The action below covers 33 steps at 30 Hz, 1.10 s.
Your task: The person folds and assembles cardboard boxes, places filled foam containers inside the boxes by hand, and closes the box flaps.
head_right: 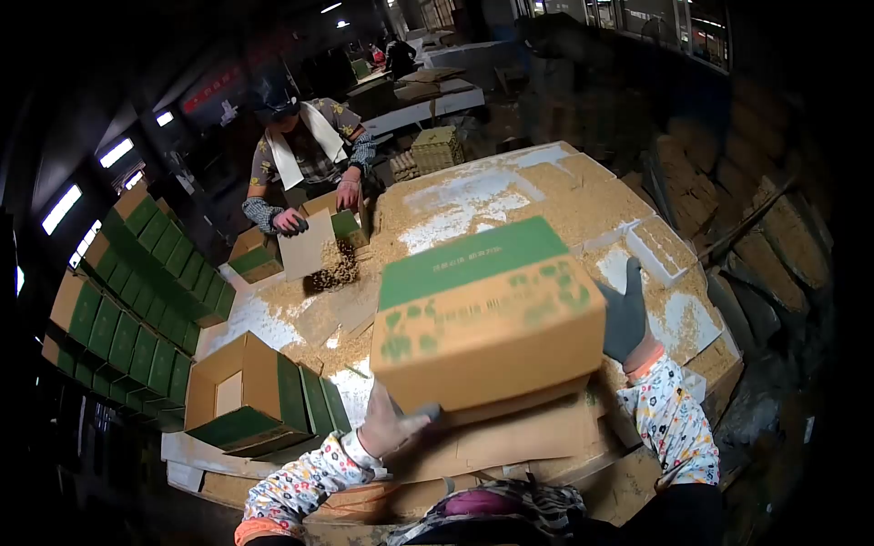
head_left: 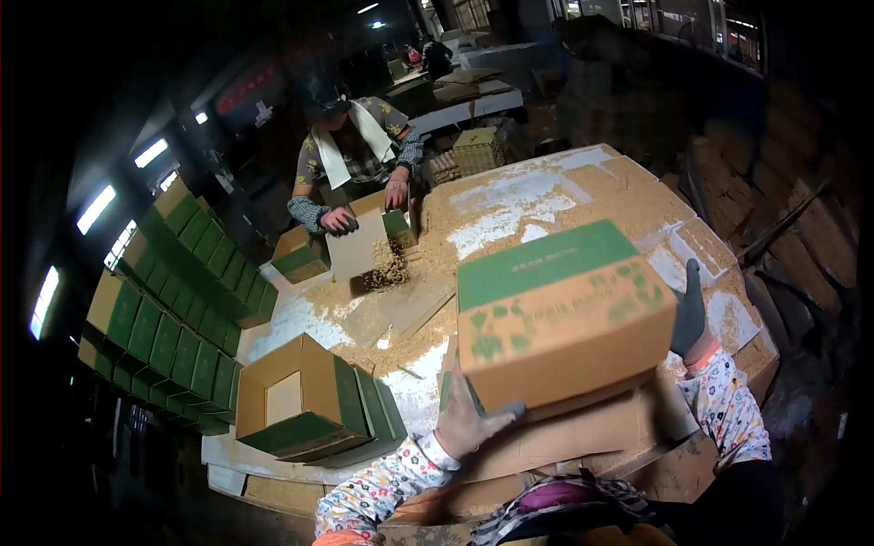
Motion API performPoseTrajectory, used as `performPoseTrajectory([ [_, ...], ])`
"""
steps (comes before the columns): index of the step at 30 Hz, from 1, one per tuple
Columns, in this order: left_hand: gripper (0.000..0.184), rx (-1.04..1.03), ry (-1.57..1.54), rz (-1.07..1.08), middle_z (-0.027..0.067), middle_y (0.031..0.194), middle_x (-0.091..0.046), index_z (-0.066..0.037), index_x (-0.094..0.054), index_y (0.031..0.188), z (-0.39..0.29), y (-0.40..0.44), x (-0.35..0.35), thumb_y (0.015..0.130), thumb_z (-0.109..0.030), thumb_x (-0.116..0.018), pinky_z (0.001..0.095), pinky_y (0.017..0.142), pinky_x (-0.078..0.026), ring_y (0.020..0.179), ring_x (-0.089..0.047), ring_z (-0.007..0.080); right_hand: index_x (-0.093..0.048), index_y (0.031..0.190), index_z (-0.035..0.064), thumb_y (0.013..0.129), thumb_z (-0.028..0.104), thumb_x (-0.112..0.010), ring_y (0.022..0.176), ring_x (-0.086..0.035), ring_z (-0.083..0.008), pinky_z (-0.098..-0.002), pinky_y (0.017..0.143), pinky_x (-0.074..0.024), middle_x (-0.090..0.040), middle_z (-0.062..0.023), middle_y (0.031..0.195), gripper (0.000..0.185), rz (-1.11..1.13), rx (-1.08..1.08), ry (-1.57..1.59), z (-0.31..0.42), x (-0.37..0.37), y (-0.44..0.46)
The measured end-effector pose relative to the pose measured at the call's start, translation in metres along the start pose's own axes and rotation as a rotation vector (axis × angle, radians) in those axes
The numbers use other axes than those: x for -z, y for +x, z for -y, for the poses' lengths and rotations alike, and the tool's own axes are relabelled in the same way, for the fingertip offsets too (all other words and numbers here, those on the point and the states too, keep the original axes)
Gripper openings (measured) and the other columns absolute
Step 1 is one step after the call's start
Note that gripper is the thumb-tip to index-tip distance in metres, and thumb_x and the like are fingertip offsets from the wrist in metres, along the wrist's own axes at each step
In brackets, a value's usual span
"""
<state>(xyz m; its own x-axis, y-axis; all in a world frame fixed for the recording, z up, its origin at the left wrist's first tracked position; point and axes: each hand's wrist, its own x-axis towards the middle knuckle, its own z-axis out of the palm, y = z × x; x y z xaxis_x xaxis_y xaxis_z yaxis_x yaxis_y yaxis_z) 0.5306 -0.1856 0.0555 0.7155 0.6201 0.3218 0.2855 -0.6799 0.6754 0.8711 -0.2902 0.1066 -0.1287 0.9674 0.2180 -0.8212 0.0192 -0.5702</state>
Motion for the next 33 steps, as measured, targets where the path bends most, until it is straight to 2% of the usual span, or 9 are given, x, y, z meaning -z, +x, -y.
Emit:
performPoseTrajectory([
  [4, 0.065, -0.376, 0.805, 0.245, 0.0245, 0.131, -0.038, -0.015, -0.045, 0.131, 0.098, -0.058, -0.001, 0.072, -0.024, -0.071, 0.0504, 0.105, -0.026, 0.126, -0.036, 0.0379, -0.029, 0.139, -0.0056, 0.083, 0.049, -0.059, 0.128, -0.038, -0.0266, -0.0329, 0.106, -0.0305, -0.039, -0.0208, 0.139, 0.084, -0.572, -0.31, -1.328, -0.034, 0.074, 0.008],
  [7, 0.055, 0.157, 0.117, -0.394, 0.0237, 0.13, -0.041, -0.003, -0.04, 0.132, 0.059, 0.007, 0.01, 0.083, -0.017, -0.062, 0.0437, 0.102, -0.032, 0.119, -0.043, 0.0363, -0.028, 0.138, -0.0075, 0.08, 0.032, -0.067, 0.127, -0.038, -0.0235, -0.029, 0.104, -0.0318, -0.043, -0.0194, 0.135, 0.079, -0.564, -0.19, -1.123, -0.065, 0.091, 0.02],
  [12, 0.038, 0.278, 0.573, 0.009, 0.0154, 0.112, -0.058, -0.005, -0.056, 0.114, 0.049, 0.073, -0.02, 0.079, -0.014, -0.066, 0.0378, 0.09, -0.042, 0.101, -0.056, 0.0305, -0.03, 0.14, -0.0005, 0.091, 0.039, -0.054, 0.13, -0.033, -0.0168, -0.0265, 0.105, -0.0287, -0.036, -0.0094, 0.142, 0.067, -0.278, -0.039, -0.376, -0.11, 0.17, 0.029],
  [13, 0.036, 0.574, 0.081, -0.032, 0.0156, 0.103, -0.059, -0.005, -0.057, 0.112, 0.08, 0.067, -0.011, 0.077, -0.009, -0.065, 0.0371, 0.085, -0.046, 0.092, -0.057, 0.0314, -0.032, 0.14, 0.0022, 0.094, 0.039, -0.049, 0.13, -0.034, -0.0153, -0.0258, 0.105, -0.0285, -0.036, -0.0061, 0.142, 0.061, -0.146, 0.026, -0.326, -0.123, 0.218, 0.028],
  [20, 0.033, 0.508, 0.567, 0.021, 0.0199, 0.114, -0.057, -0.001, -0.057, 0.116, -0.003, 0.092, -0.034, 0.089, -0.019, -0.057, 0.0391, 0.091, -0.043, 0.105, -0.054, 0.0325, -0.045, 0.123, -0.009, 0.088, 0.044, -0.055, 0.111, -0.048, -0.0432, -0.0442, 0.096, -0.0383, -0.048, -0.0321, 0.12, 0.065, -1.828, 0.6, -1.354, 0.129, 0.442, -0.097],
  [23, 0.035, 0.502, 0.642, 0.064, 0.0198, 0.111, -0.058, -0.001, -0.055, 0.117, 0.01, 0.102, -0.036, 0.088, -0.021, -0.059, 0.0397, 0.091, -0.043, 0.103, -0.055, 0.0336, -0.035, 0.134, -0.0066, 0.083, 0.06, -0.052, 0.126, -0.033, -0.0444, -0.0416, 0.107, -0.0253, -0.035, -0.031, 0.135, 0.086, -2.143, 0.037, -1.544, 0.159, 0.618, -0.149],
  [25, 0.034, 0.467, 0.695, 0.066, 0.0197, 0.109, -0.058, -0.001, -0.054, 0.117, 0.013, 0.104, -0.037, 0.089, -0.021, -0.057, 0.0405, 0.09, -0.043, 0.102, -0.054, 0.0344, -0.03, 0.137, -0.0058, 0.082, 0.061, -0.053, 0.128, -0.032, -0.0428, -0.0409, 0.108, -0.0229, -0.033, -0.0305, 0.137, 0.089, -2.038, 0.008, -1.275, 0.173, 0.596, -0.111],
  [29, 0.032, 0.466, 0.765, 0.076, 0.0194, 0.108, -0.058, -0.001, -0.054, 0.116, 0.011, 0.098, -0.04, 0.089, -0.018, -0.056, 0.0408, 0.09, -0.043, 0.101, -0.054, 0.0347, -0.031, 0.134, -0.0018, 0.076, 0.033, -0.075, 0.105, -0.055, -0.0275, -0.0391, 0.086, -0.0472, -0.05, -0.0172, 0.119, 0.081, -1.52, 1.036, -0.569, 0.174, 0.557, -0.077],
  [33, 0.033, 0.512, 0.428, -0.031, 0.0192, 0.11, -0.058, 0.0, -0.054, 0.117, -0.004, 0.105, -0.037, 0.088, -0.015, -0.056, 0.0406, 0.092, -0.041, 0.103, -0.054, 0.0332, -0.048, 0.116, 0.0045, 0.075, 0.016, -0.073, 0.082, -0.06, -0.0224, -0.0366, 0.065, -0.0526, -0.056, -0.0082, 0.099, 0.05, -1.272, 0.923, -0.304, 0.154, 0.549, -0.092],
])
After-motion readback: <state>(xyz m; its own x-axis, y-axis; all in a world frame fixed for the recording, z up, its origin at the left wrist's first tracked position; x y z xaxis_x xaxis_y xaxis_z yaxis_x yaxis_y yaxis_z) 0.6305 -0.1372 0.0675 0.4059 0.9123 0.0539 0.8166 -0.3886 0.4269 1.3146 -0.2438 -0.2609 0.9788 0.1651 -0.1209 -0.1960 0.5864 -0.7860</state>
